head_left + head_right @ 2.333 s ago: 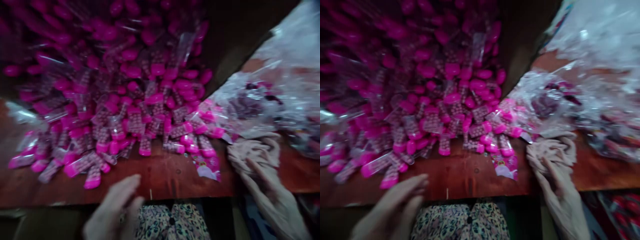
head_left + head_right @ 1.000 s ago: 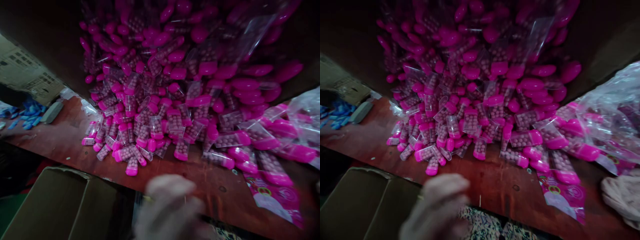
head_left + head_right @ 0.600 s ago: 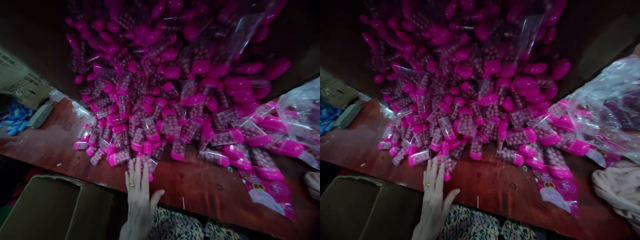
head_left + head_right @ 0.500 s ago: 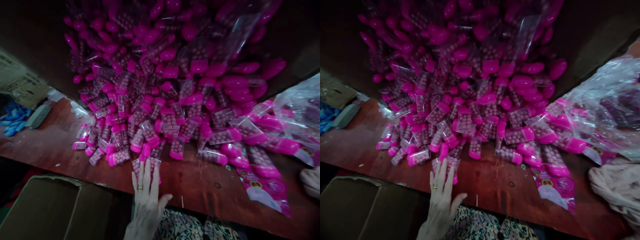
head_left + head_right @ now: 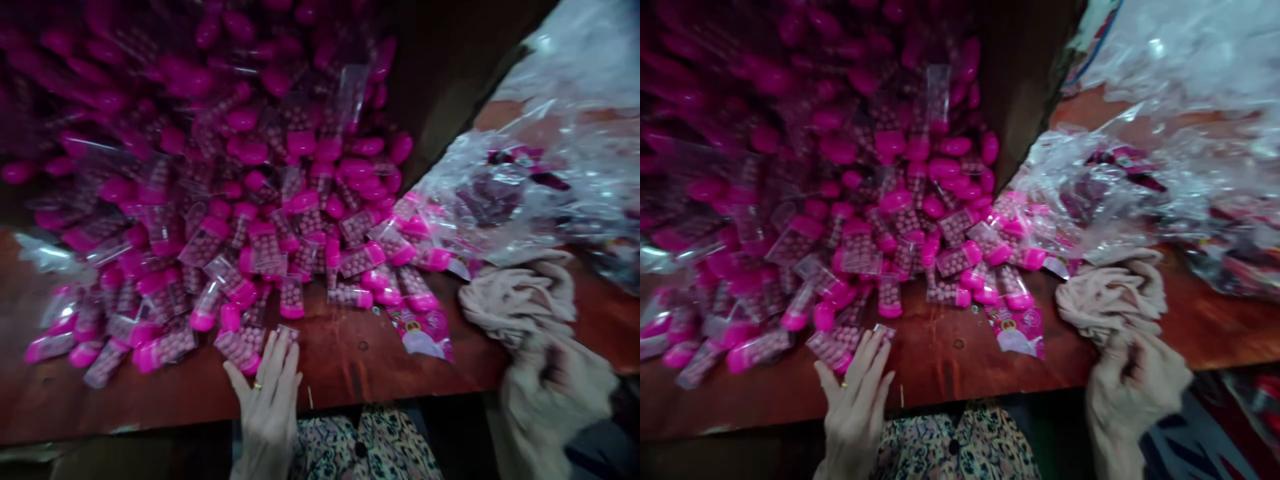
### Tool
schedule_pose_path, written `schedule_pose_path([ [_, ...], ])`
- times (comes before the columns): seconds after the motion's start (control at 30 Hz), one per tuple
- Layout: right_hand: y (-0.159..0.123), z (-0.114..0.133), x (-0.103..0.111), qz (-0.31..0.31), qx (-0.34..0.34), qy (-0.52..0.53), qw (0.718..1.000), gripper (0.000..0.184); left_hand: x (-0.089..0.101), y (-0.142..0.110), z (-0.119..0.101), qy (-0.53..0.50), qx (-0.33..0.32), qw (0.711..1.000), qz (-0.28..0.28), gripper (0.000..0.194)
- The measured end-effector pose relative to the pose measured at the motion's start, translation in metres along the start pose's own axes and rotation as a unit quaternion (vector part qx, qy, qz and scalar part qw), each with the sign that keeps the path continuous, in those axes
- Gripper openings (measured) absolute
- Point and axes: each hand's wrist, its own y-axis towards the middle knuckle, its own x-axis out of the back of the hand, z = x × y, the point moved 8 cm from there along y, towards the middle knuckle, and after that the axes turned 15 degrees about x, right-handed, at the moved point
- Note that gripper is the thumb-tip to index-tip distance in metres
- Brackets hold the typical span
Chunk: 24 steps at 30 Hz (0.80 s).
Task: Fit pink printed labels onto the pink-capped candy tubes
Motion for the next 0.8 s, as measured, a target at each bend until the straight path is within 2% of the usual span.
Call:
schedule_pose_path([
  [0.1,-0.001,0.006,0.01,-0.012,0.011,-0.044,0.999,0.03,0.001,-0.003,-0.001,0.002,-0.007,1.0,-0.016,0.057],
  [0.17,0.003,0.026,0.021,-0.014,0.024,-0.063,0.998,0.037,0.001,-0.006,-0.005,-0.014,-0.013,1.0,-0.02,0.058],
  [0.23,0.009,0.055,0.029,-0.015,0.074,-0.046,0.996,0.035,-0.002,-0.009,-0.012,-0.045,-0.03,0.998,-0.01,0.058],
  [0.33,0.014,0.089,0.02,0.037,0.118,0.04,0.992,0.022,-0.011,-0.013,-0.031,-0.089,-0.129,0.987,0.033,0.049],
  [0.4,0.012,0.101,0.008,0.081,0.122,0.096,0.985,0.014,-0.018,-0.014,-0.042,-0.096,-0.198,0.973,0.066,0.04],
  [0.47,0.007,0.105,-0.004,0.11,0.114,0.123,0.98,0.011,-0.025,-0.012,-0.048,-0.097,-0.224,0.965,0.093,0.04],
  [0.57,0.001,0.104,-0.01,0.113,0.104,0.125,0.98,0.011,-0.031,-0.005,-0.052,-0.099,-0.209,0.966,0.114,0.045],
  [0.63,-0.001,0.103,-0.01,0.104,0.104,0.127,0.981,0.01,-0.03,-0.003,-0.053,-0.098,-0.202,0.969,0.106,0.043],
  [0.73,-0.002,0.102,-0.01,0.098,0.101,0.13,0.981,0.009,-0.015,-0.006,-0.048,-0.107,-0.199,0.971,0.077,0.034],
  [0.8,-0.002,0.103,-0.01,0.092,0.103,0.125,0.983,0.009,0.002,-0.005,-0.033,-0.118,-0.16,0.978,0.055,0.036],
])
